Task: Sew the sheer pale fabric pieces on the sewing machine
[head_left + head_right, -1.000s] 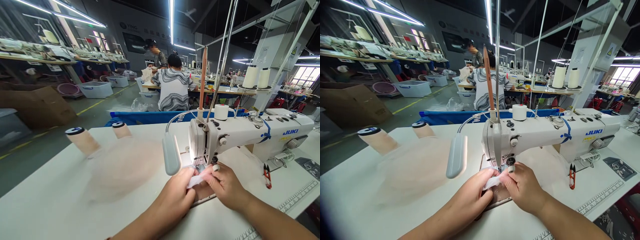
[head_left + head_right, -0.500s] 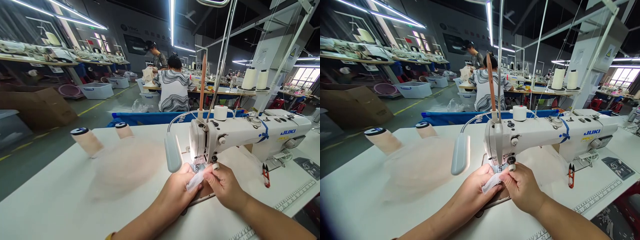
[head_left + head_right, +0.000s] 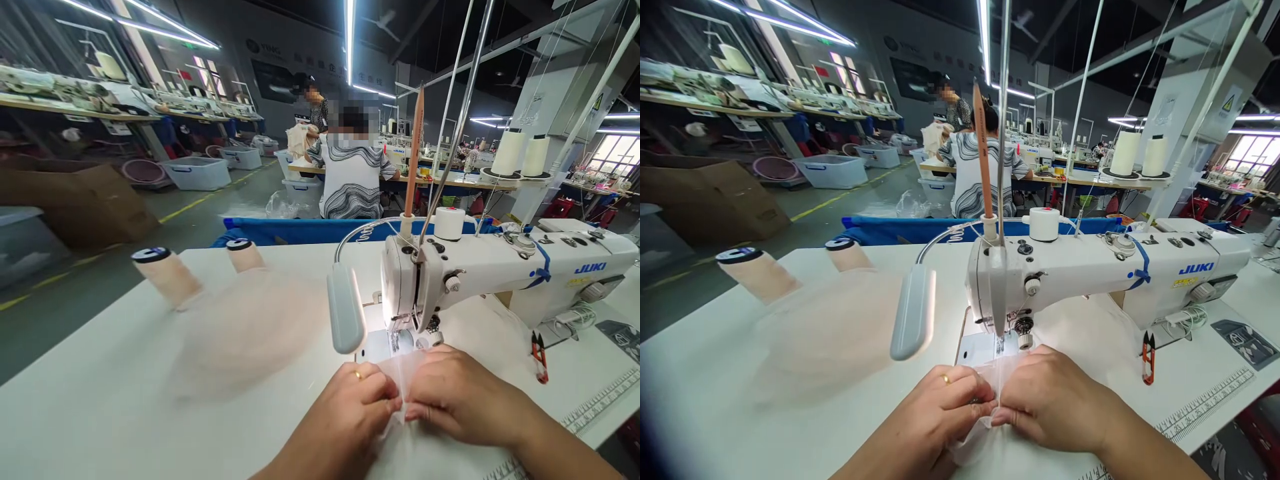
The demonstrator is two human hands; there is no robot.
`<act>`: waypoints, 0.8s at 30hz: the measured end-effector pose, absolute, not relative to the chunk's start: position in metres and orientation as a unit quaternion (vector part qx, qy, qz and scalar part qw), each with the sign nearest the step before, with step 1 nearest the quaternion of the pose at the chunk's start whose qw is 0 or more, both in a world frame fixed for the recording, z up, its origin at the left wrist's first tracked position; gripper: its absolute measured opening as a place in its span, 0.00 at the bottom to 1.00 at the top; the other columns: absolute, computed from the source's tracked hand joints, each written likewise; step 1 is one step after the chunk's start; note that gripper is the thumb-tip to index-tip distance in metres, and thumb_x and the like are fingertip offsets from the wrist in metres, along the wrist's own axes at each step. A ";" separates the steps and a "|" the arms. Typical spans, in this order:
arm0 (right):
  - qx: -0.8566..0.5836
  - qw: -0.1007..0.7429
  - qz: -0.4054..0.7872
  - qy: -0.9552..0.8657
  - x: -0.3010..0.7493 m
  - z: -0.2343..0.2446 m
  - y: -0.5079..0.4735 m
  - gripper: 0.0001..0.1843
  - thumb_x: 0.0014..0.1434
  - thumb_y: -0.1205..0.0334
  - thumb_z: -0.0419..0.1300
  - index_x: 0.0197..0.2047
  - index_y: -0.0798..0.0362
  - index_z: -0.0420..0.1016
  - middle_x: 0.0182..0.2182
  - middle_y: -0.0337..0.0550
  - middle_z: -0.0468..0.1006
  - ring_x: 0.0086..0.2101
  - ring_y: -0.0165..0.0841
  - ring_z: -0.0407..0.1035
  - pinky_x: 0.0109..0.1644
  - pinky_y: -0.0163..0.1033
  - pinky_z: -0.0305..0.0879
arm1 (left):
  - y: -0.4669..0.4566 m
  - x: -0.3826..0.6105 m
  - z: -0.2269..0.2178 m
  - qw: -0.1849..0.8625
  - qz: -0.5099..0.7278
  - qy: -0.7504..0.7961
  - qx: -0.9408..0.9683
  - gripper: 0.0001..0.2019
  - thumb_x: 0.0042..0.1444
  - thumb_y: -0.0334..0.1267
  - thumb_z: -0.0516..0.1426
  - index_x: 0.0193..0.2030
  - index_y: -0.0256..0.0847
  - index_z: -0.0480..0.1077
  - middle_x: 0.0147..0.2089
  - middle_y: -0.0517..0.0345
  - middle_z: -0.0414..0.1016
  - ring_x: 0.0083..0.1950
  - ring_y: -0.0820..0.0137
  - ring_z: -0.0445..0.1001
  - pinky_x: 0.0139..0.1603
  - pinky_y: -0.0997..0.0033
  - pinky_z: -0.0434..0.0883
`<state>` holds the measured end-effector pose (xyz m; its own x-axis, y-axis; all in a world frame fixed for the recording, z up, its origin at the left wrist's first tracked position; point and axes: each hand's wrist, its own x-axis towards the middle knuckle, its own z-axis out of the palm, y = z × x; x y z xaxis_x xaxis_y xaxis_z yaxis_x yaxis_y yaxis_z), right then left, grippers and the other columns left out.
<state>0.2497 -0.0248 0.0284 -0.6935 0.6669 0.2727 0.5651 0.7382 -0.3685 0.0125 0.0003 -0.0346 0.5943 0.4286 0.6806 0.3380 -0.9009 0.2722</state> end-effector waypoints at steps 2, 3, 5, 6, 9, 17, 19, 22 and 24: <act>-0.338 0.203 0.125 -0.910 0.250 0.027 -0.024 0.18 0.79 0.57 0.57 0.34 0.49 0.72 0.31 0.37 0.79 0.34 0.34 0.72 0.45 0.41 0.66 | 0.001 0.012 -0.030 0.053 0.385 0.217 0.895 0.18 0.59 0.21 0.52 0.40 0.47 0.79 0.38 0.57 0.82 0.37 0.64 0.78 0.40 0.61 0.69; -0.338 0.206 0.120 -0.910 0.250 0.026 -0.024 0.19 0.79 0.57 0.56 0.33 0.49 0.71 0.31 0.37 0.78 0.33 0.34 0.71 0.45 0.41 0.66 | 0.001 0.011 -0.025 0.052 0.374 0.220 0.900 0.18 0.59 0.20 0.53 0.40 0.46 0.79 0.38 0.57 0.82 0.37 0.64 0.78 0.40 0.61 0.70; -0.340 0.209 0.109 -0.910 0.249 0.024 -0.023 0.20 0.80 0.57 0.55 0.33 0.49 0.69 0.30 0.36 0.77 0.32 0.33 0.70 0.43 0.40 0.64 | 0.001 0.010 -0.016 0.047 0.348 0.228 0.908 0.19 0.59 0.20 0.53 0.42 0.46 0.80 0.40 0.56 0.83 0.38 0.64 0.79 0.41 0.61 0.72; -0.343 0.209 0.101 -0.910 0.249 0.023 -0.022 0.20 0.80 0.57 0.55 0.33 0.49 0.69 0.30 0.36 0.77 0.32 0.33 0.69 0.42 0.40 0.63 | 0.001 0.009 -0.011 0.044 0.338 0.232 0.911 0.19 0.59 0.19 0.53 0.43 0.46 0.80 0.40 0.56 0.83 0.38 0.64 0.79 0.42 0.60 0.73; -0.351 0.211 0.080 -0.909 0.248 0.019 -0.019 0.19 0.80 0.58 0.56 0.33 0.49 0.67 0.31 0.36 0.76 0.33 0.34 0.69 0.40 0.40 0.61 | 0.004 0.007 -0.007 0.033 0.335 0.236 0.912 0.20 0.59 0.19 0.51 0.42 0.45 0.80 0.40 0.57 0.84 0.38 0.64 0.79 0.41 0.61 0.73; -0.375 0.212 0.049 -0.901 0.248 0.007 -0.012 0.16 0.78 0.63 0.57 0.34 0.48 0.66 0.33 0.37 0.77 0.34 0.35 0.69 0.41 0.41 0.62 | 0.023 0.012 -0.029 0.017 0.383 0.238 0.892 0.20 0.63 0.22 0.48 0.42 0.43 0.80 0.39 0.54 0.81 0.36 0.63 0.75 0.36 0.61 0.66; -0.386 0.204 0.054 -0.898 0.248 0.008 -0.011 0.15 0.77 0.63 0.58 0.35 0.49 0.68 0.34 0.38 0.79 0.35 0.36 0.71 0.42 0.42 0.63 | 0.026 0.012 -0.033 0.019 0.373 0.246 0.894 0.19 0.60 0.21 0.49 0.41 0.44 0.80 0.40 0.54 0.80 0.37 0.63 0.74 0.37 0.62 0.66; -0.394 0.197 0.087 -0.893 0.248 0.010 -0.011 0.13 0.74 0.55 0.67 0.39 0.49 0.71 0.35 0.37 0.80 0.38 0.38 0.73 0.45 0.42 0.64 | 0.031 0.010 -0.035 0.036 0.357 0.261 0.896 0.21 0.50 0.19 0.50 0.39 0.44 0.78 0.40 0.55 0.78 0.37 0.64 0.73 0.36 0.65 0.65; -0.398 0.196 0.108 -0.890 0.246 0.008 -0.011 0.19 0.66 0.47 0.75 0.43 0.49 0.73 0.36 0.37 0.81 0.40 0.39 0.74 0.45 0.42 0.65 | 0.033 0.008 -0.036 0.054 0.350 0.270 0.896 0.19 0.46 0.19 0.50 0.35 0.43 0.76 0.38 0.56 0.77 0.35 0.66 0.71 0.34 0.67 0.65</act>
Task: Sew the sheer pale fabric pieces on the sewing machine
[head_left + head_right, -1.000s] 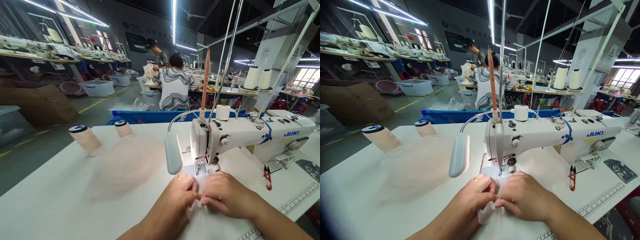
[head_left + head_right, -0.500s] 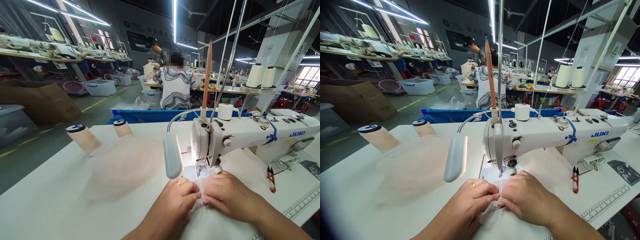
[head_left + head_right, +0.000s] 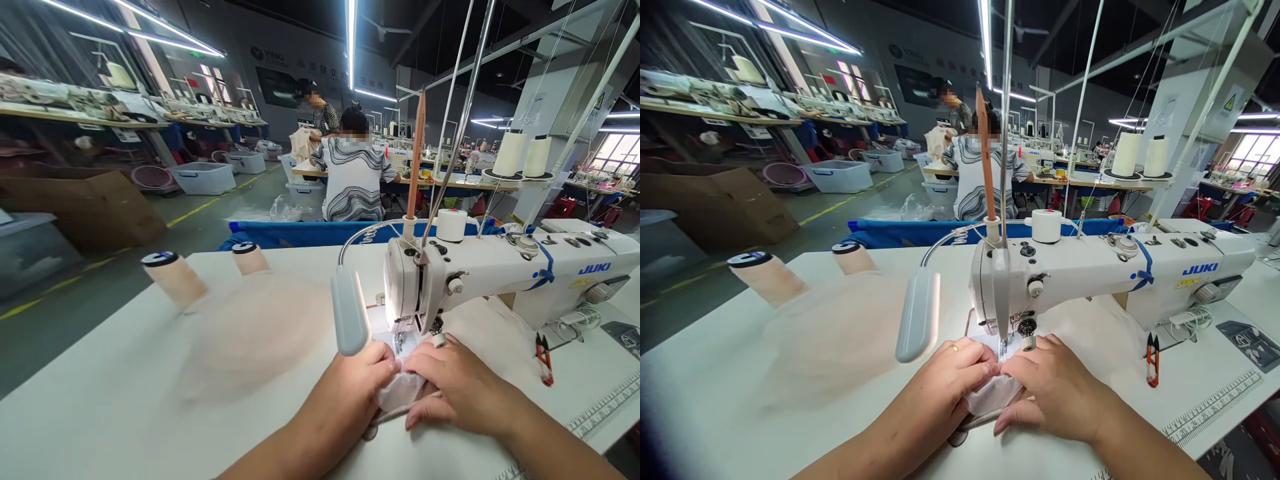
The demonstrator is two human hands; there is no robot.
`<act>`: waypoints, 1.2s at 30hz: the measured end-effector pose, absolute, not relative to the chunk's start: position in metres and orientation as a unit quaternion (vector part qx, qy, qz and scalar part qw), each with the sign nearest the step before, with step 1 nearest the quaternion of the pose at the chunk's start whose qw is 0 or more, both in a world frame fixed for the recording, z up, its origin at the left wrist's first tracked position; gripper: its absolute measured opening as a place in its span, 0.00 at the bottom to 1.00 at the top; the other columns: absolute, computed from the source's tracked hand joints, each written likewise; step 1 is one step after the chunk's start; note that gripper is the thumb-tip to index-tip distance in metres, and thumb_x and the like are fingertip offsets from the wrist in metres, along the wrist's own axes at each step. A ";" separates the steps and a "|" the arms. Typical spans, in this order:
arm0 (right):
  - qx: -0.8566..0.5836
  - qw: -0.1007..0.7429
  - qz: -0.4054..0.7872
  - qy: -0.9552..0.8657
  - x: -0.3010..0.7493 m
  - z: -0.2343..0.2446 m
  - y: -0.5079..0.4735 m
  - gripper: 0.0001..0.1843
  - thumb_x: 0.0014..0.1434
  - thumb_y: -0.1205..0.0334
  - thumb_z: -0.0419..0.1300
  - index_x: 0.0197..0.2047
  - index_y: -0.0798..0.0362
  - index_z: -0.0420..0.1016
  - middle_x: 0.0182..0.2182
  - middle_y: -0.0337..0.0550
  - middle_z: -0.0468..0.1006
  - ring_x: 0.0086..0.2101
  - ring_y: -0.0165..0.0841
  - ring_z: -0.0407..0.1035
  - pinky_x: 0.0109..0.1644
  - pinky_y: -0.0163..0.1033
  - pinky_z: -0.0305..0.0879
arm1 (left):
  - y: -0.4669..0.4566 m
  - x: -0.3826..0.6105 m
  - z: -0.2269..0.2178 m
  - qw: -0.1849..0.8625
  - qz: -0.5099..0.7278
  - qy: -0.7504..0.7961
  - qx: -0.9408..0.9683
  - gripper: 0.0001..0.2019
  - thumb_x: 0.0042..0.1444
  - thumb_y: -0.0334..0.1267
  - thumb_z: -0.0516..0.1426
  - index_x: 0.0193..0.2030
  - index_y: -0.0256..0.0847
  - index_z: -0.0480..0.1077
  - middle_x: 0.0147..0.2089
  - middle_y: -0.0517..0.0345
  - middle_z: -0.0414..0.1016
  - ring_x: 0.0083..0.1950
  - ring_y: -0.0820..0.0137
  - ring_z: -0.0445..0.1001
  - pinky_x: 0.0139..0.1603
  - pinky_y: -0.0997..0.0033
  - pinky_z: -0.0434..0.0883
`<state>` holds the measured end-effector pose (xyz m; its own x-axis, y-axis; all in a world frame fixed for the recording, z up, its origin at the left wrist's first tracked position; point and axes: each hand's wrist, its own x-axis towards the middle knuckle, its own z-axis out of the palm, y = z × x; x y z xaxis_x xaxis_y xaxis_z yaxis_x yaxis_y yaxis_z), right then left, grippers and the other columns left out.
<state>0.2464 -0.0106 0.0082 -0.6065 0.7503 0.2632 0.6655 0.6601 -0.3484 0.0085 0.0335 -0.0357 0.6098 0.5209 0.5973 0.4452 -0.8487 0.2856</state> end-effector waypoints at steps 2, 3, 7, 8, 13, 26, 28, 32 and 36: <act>-0.404 0.200 0.095 -0.888 0.245 0.004 -0.009 0.17 0.66 0.49 0.75 0.43 0.49 0.74 0.37 0.39 0.81 0.40 0.40 0.73 0.44 0.42 0.65 | 0.036 0.007 -0.035 0.089 0.344 0.280 0.892 0.16 0.50 0.20 0.51 0.34 0.44 0.75 0.37 0.57 0.77 0.35 0.66 0.72 0.34 0.68 0.67; -0.406 0.209 0.078 -0.886 0.244 0.001 -0.008 0.12 0.70 0.54 0.71 0.42 0.50 0.74 0.37 0.40 0.81 0.39 0.40 0.73 0.43 0.42 0.64 | 0.037 0.007 -0.033 0.114 0.339 0.286 0.889 0.15 0.54 0.22 0.52 0.36 0.44 0.76 0.37 0.57 0.77 0.36 0.65 0.73 0.35 0.68 0.69; -0.411 0.294 0.046 -0.862 0.239 -0.005 -0.005 0.12 0.78 0.65 0.53 0.40 0.50 0.73 0.35 0.42 0.79 0.36 0.38 0.71 0.43 0.42 0.65 | 0.039 0.007 -0.017 0.255 0.292 0.332 0.860 0.16 0.73 0.41 0.52 0.41 0.47 0.81 0.37 0.57 0.78 0.37 0.64 0.76 0.38 0.68 0.74; -0.411 0.318 0.056 -0.853 0.238 -0.005 -0.004 0.14 0.79 0.63 0.51 0.41 0.50 0.74 0.35 0.41 0.79 0.36 0.37 0.71 0.43 0.41 0.66 | 0.039 0.008 -0.013 0.287 0.280 0.349 0.847 0.19 0.75 0.46 0.51 0.38 0.47 0.81 0.37 0.58 0.78 0.37 0.65 0.77 0.39 0.68 0.75; -0.409 0.364 0.093 -0.832 0.236 0.001 -0.004 0.17 0.81 0.59 0.48 0.40 0.49 0.73 0.34 0.40 0.79 0.36 0.36 0.71 0.44 0.39 0.66 | 0.039 0.008 0.001 0.315 0.271 0.373 0.829 0.24 0.75 0.53 0.51 0.32 0.45 0.79 0.38 0.58 0.77 0.40 0.64 0.76 0.43 0.67 0.74; -0.368 0.141 0.085 -0.915 0.249 0.018 -0.023 0.11 0.77 0.56 0.61 0.40 0.50 0.74 0.41 0.40 0.81 0.44 0.38 0.72 0.50 0.43 0.64 | 0.019 -0.003 -0.036 0.032 0.333 0.208 0.919 0.15 0.60 0.23 0.52 0.42 0.48 0.74 0.39 0.61 0.81 0.37 0.64 0.75 0.43 0.58 0.57; -0.382 0.138 0.085 -0.910 0.248 0.017 -0.022 0.11 0.77 0.56 0.61 0.41 0.50 0.74 0.42 0.40 0.81 0.43 0.38 0.72 0.51 0.43 0.64 | 0.021 -0.003 -0.033 0.022 0.339 0.199 0.919 0.16 0.58 0.22 0.52 0.43 0.47 0.74 0.40 0.60 0.82 0.36 0.64 0.75 0.42 0.59 0.56; -0.412 0.130 0.065 -0.900 0.246 0.015 -0.020 0.12 0.76 0.57 0.61 0.39 0.50 0.73 0.40 0.41 0.81 0.41 0.39 0.70 0.50 0.45 0.65 | 0.025 -0.002 -0.026 0.020 0.342 0.195 0.919 0.18 0.57 0.21 0.52 0.45 0.45 0.75 0.42 0.57 0.82 0.35 0.64 0.75 0.41 0.59 0.58; -0.421 0.127 0.052 -0.897 0.244 0.014 -0.018 0.09 0.76 0.60 0.62 0.40 0.50 0.73 0.41 0.41 0.81 0.43 0.40 0.71 0.50 0.46 0.65 | 0.030 -0.001 -0.026 0.023 0.346 0.216 0.913 0.19 0.64 0.20 0.49 0.47 0.45 0.76 0.43 0.58 0.81 0.39 0.63 0.77 0.44 0.58 0.60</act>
